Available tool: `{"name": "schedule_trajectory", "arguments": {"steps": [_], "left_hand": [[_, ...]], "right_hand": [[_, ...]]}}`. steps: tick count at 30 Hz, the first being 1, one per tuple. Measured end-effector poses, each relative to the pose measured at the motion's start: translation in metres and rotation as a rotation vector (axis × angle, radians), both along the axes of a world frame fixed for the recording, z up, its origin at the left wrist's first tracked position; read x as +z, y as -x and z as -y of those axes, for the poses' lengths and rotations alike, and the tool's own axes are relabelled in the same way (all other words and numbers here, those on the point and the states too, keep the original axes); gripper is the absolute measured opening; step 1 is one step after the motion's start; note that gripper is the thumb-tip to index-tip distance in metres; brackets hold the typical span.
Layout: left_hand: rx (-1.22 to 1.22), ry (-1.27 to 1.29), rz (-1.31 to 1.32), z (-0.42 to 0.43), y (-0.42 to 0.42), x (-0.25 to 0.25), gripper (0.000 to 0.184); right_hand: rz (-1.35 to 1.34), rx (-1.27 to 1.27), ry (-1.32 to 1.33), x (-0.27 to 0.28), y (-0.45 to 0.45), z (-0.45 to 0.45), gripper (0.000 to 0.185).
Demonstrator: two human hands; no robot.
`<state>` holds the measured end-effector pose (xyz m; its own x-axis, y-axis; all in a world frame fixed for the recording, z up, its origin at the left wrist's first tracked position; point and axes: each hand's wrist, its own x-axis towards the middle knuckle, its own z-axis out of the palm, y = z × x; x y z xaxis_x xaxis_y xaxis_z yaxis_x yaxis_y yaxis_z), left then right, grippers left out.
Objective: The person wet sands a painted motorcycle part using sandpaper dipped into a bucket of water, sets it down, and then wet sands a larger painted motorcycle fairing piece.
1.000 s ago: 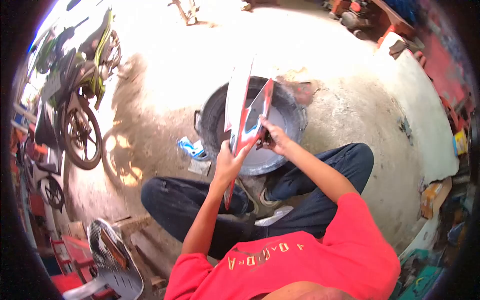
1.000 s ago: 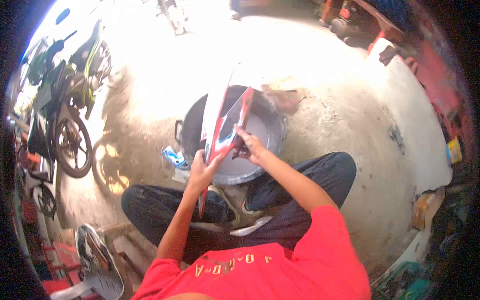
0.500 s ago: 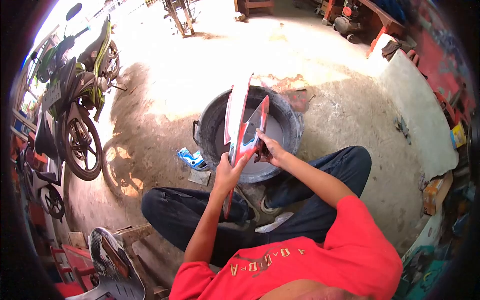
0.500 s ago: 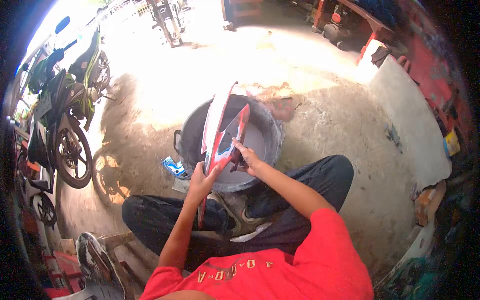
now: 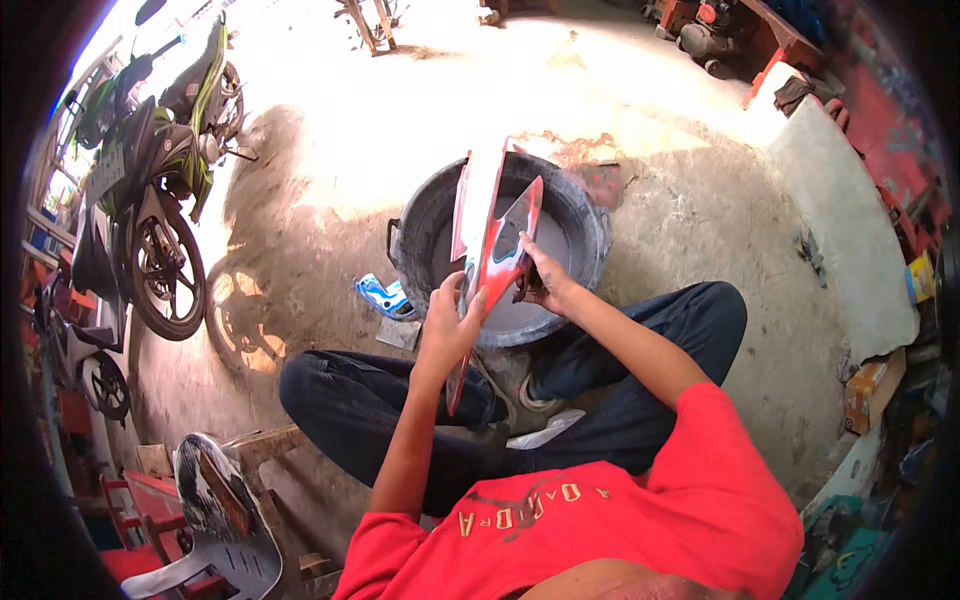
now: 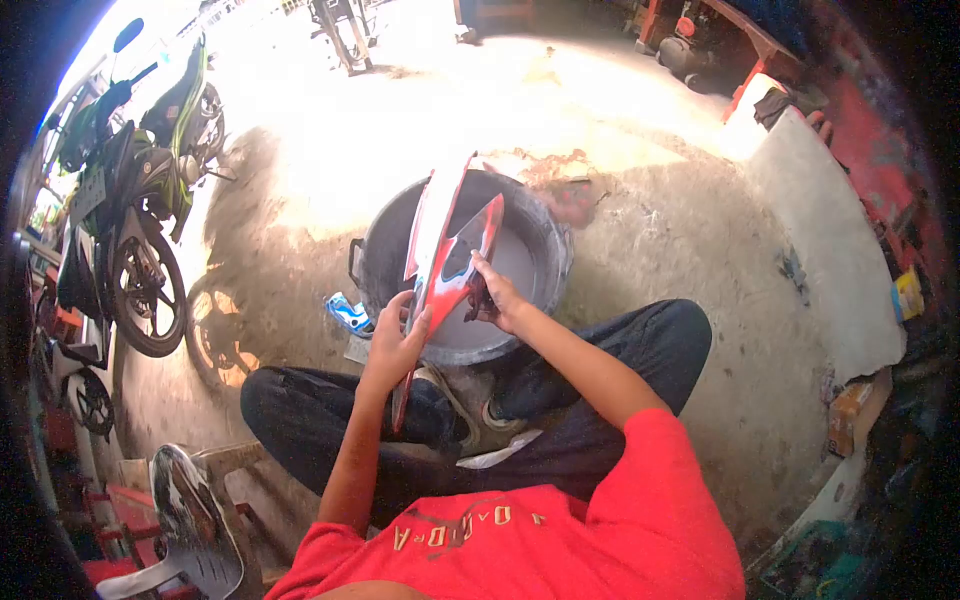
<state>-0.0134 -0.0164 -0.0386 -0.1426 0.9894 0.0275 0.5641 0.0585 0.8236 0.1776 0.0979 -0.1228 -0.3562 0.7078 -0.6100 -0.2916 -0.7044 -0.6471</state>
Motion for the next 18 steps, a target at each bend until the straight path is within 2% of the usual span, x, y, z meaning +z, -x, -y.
{"name": "schedule_trajectory", "arguments": {"steps": [4, 7, 10, 14, 17, 18], "left_hand": [[-0.029, 0.106, 0.102, 0.005, 0.007, -0.012, 0.066], [0.011, 0.027, 0.105, 0.016, 0.007, -0.024, 0.071], [0.237, 0.029, 0.23, 0.029, 0.001, -0.027, 0.069], [0.19, 0.481, 0.822, 0.037, 0.007, -0.037, 0.057], [0.168, 0.439, 0.879, 0.041, -0.003, -0.018, 0.054], [0.205, 0.466, 0.849, 0.039, -0.008, -0.004, 0.047]], "right_hand": [[0.03, 0.003, -0.014, -0.005, -0.002, -0.003, 0.053], [0.057, -0.008, -0.016, -0.001, -0.002, -0.003, 0.053], [0.052, 0.001, -0.021, -0.006, -0.005, -0.006, 0.052], [0.077, 0.02, -0.018, 0.001, -0.005, -0.002, 0.052], [0.084, 0.039, -0.043, 0.0, -0.005, -0.003, 0.054], [0.071, 0.047, -0.047, 0.006, -0.005, -0.001, 0.055]]}}
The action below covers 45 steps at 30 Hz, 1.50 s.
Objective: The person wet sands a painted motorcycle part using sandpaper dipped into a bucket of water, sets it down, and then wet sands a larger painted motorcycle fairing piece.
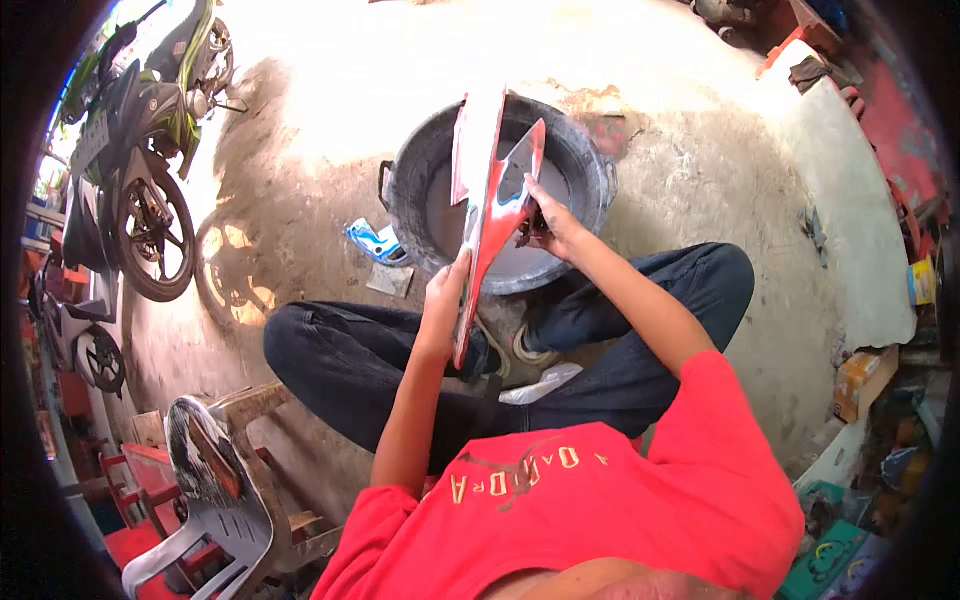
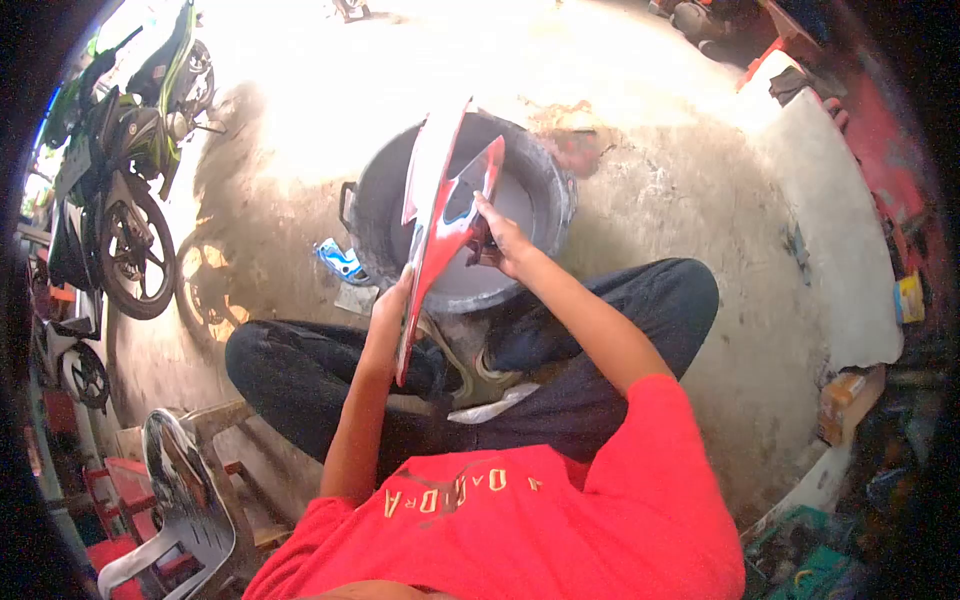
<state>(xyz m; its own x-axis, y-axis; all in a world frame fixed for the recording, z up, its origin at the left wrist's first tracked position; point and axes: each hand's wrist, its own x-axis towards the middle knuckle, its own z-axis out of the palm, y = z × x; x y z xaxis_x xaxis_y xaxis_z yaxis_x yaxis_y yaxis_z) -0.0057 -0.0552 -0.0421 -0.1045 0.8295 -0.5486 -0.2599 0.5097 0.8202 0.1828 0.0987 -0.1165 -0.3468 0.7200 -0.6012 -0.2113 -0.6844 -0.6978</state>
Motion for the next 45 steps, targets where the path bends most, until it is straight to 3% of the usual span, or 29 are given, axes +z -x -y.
{"name": "schedule_trajectory", "arguments": {"steps": [5, 9, 12, 15, 19, 20, 23, 27, 28, 32, 35, 37, 39, 40, 42, 45], "left_hand": [[0.071, -0.006, -0.007, -0.001, -0.004, 0.0, 0.047], [0.091, 0.009, 0.157, 0.0, 0.006, -0.012, 0.04], [0.109, -0.016, 0.282, 0.001, 0.008, -0.013, 0.038], [0.128, -0.015, 0.324, 0.001, 0.01, -0.012, 0.038], [0.11, 0.025, 0.363, 0.001, 0.017, -0.017, 0.038], [0.112, 0.022, 0.379, 0.002, 0.017, -0.018, 0.038], [0.127, -0.002, 0.441, -0.001, 0.019, -0.017, 0.036], [0.146, -0.043, 0.576, -0.002, 0.022, -0.018, 0.03], [0.155, -0.044, 0.599, -0.002, 0.022, -0.019, 0.028], [0.167, -0.028, 0.588, -0.005, 0.02, -0.009, 0.025], [0.185, -0.033, 0.608, -0.004, 0.019, -0.008, 0.024], [0.173, -0.046, 0.597, -0.005, 0.019, -0.007, 0.024], [0.167, -0.042, 0.6, -0.005, 0.021, -0.004, 0.024], [0.182, -0.038, 0.602, -0.003, 0.021, -0.002, 0.023], [0.17, -0.044, 0.618, -0.003, 0.024, -0.002, 0.022], [0.141, -0.03, 0.643, -0.001, 0.031, -0.007, 0.02]], "right_hand": [[-0.144, -0.025, 0.079, -0.04, -0.013, -0.01, 0.062], [0.176, -0.046, -0.001, -0.044, -0.025, -0.009, 0.036], [0.37, 0.118, -0.228, -0.085, -0.037, -0.025, 0.029], [1.166, 0.399, -0.902, -0.116, -0.033, -0.045, 0.028], [1.568, 0.433, -1.108, -0.159, -0.007, -0.031, 0.032], [1.568, 0.541, -1.006, -0.166, 0.001, -0.028, 0.04], [1.524, 0.581, -0.852, -0.195, 0.024, -0.012, 0.043], [1.236, 0.852, -0.705, -0.167, 0.029, -0.014, 0.051], [1.135, 0.771, -0.779, -0.228, 0.021, -0.034, 0.057], [0.936, 0.555, -0.731, -0.147, -0.004, -0.028, 0.043], [0.598, 0.193, -0.508, -0.135, -0.028, -0.046, 0.045], [0.609, 0.094, -0.386, -0.071, -0.038, -0.051, 0.048], [0.728, -0.056, -0.603, -0.062, -0.054, -0.079, 0.042], [0.654, -0.055, -0.67, -0.044, -0.059, -0.08, 0.039], [0.453, -0.088, -0.798, 0.037, -0.044, -0.068, 0.028], [0.479, -0.046, -0.926, 0.089, -0.015, -0.039, 0.025]]}}
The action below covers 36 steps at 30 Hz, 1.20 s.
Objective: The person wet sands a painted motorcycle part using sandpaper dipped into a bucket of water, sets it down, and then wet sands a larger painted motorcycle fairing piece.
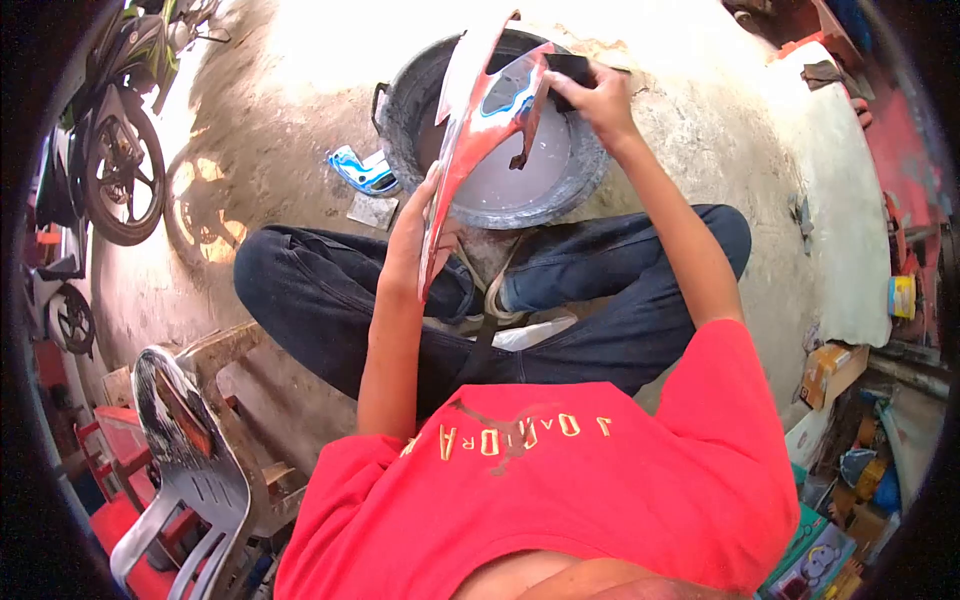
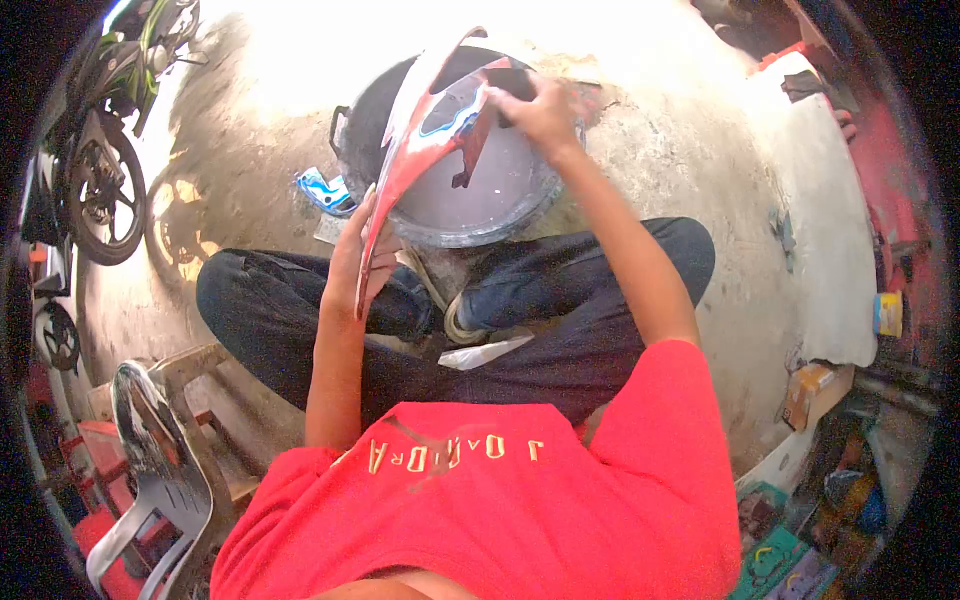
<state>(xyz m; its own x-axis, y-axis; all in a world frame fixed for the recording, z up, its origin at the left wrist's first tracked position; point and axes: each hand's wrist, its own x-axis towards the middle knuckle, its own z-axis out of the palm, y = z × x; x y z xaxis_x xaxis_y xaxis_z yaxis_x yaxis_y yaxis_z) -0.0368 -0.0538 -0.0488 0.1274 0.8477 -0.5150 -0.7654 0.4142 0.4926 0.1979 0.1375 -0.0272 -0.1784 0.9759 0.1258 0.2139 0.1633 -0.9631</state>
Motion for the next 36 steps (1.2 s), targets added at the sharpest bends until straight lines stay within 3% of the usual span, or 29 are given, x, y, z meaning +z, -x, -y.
{"name": "schedule_trajectory", "arguments": {"steps": [2, 3, 4, 9, 14, 18, 23, 25, 29, 33, 36], "left_hand": [[0.033, 0.046, -0.013, 0.0, 0.002, 0.001, 0.02], [0.019, 0.05, -0.021, 0.002, 0.005, -0.003, 0.023], [0.027, 0.061, -0.038, 0.003, 0.007, -0.005, 0.023], [0.096, 0.035, -0.111, 0.012, 0.016, -0.016, 0.024], [0.243, 0.068, 0.078, 0.015, 0.009, -0.022, 0.025], [0.175, -0.132, 0.461, 0.015, 0.012, -0.037, 0.024], [0.121, -0.282, 0.741, 0.016, -0.002, -0.021, 0.042], [0.155, -0.281, 0.773, 0.016, -0.004, -0.025, 0.042], [0.144, -0.255, 0.722, 0.016, -0.005, -0.022, 0.041], [0.117, -0.254, 0.671, 0.017, -0.008, -0.029, 0.036], [0.176, -0.305, 0.726, 0.015, -0.006, -0.028, 0.036]], "right_hand": [[0.232, 0.121, -0.236, -0.011, 0.017, 0.014, 0.026], [0.071, 0.227, -0.151, -0.001, 0.032, 0.035, 0.024], [0.268, 0.29, -0.437, -0.011, 0.039, 0.037, 0.022], [0.156, 0.16, -0.582, -0.049, 0.059, 0.061, 0.015], [0.12, 0.063, -0.54, -0.073, 0.063, 0.072, 0.016], [0.058, 0.046, -0.506, -0.073, 0.065, 0.08, 0.02], [0.093, 0.13, -0.554, -0.073, 0.075, 0.108, 0.032], [0.085, 0.261, -0.607, -0.061, 0.075, 0.12, 0.038], [0.116, 0.232, -0.595, -0.076, 0.067, 0.069, 0.035], [0.118, 0.091, -0.275, -0.08, 0.059, 0.056, 0.033], [0.072, 0.328, -0.521, -0.073, 0.068, 0.087, 0.033]]}}
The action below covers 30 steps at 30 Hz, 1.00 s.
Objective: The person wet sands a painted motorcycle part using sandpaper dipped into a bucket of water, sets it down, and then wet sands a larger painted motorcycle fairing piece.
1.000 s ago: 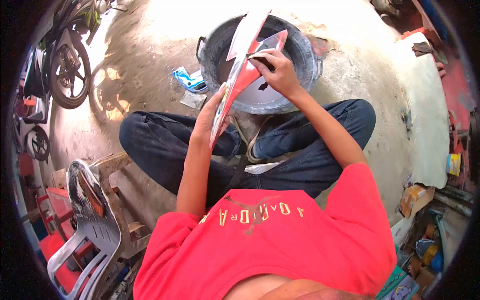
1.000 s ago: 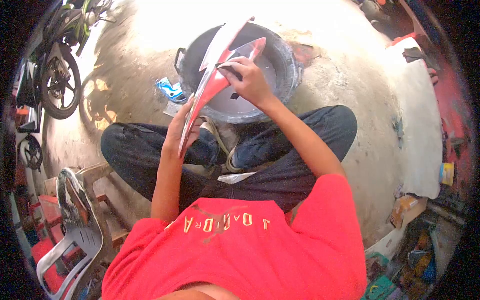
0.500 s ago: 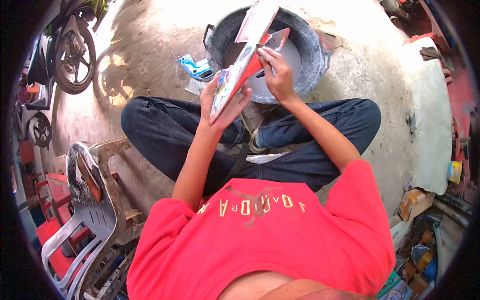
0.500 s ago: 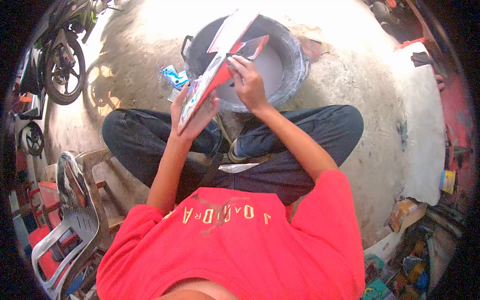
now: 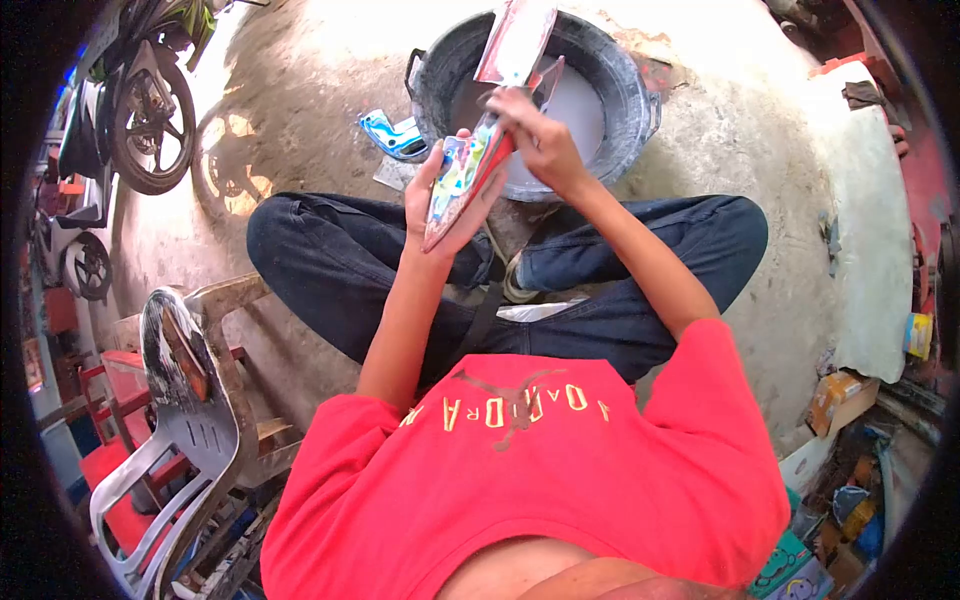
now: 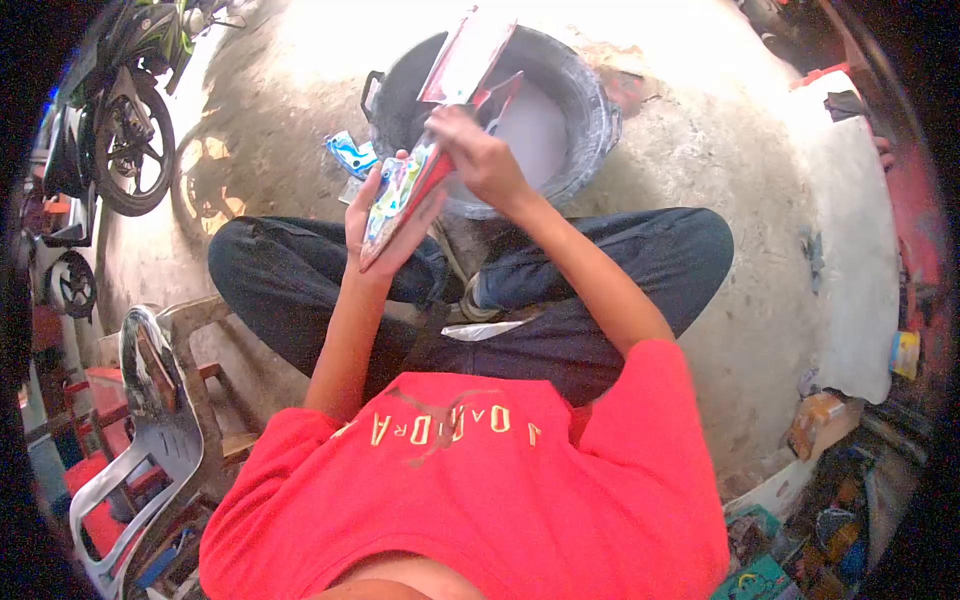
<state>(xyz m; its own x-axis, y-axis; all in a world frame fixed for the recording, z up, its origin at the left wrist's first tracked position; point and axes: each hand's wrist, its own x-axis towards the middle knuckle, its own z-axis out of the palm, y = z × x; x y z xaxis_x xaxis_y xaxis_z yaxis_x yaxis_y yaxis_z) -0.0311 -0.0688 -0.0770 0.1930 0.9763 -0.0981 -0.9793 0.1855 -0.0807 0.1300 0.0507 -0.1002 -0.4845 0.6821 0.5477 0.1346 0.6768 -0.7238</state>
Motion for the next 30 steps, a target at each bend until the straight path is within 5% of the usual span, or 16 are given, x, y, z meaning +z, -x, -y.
{"name": "schedule_trajectory", "arguments": {"steps": [4, 8, 15, 19, 27, 30], "left_hand": [[0.058, 0.01, -0.001, -0.001, 0.007, 0.003, 0.041], [0.039, 0.031, -0.043, -0.001, 0.003, 0.006, 0.039], [0.099, 0.027, -0.003, 0.001, 0.003, 0.008, 0.045], [0.075, 0.024, -0.071, 0.0, 0.002, 0.005, 0.043], [0.071, -0.132, -0.076, 0.002, 0.007, -0.008, 0.045], [0.186, 0.112, -0.117, -0.003, -0.006, 0.014, 0.053]], "right_hand": [[0.203, 0.165, -0.195, 0.022, -0.009, -0.003, 0.036], [0.154, -0.053, -0.014, 0.0, -0.012, -0.052, 0.043], [0.252, 0.172, -0.355, 0.027, 0.002, 0.022, 0.046], [0.199, -0.021, -0.18, 0.022, -0.001, -0.029, 0.039], [0.153, 0.223, -0.336, 0.055, 0.013, 0.064, 0.045], [0.203, 0.087, -0.404, 0.046, 0.011, 0.031, 0.037]]}}
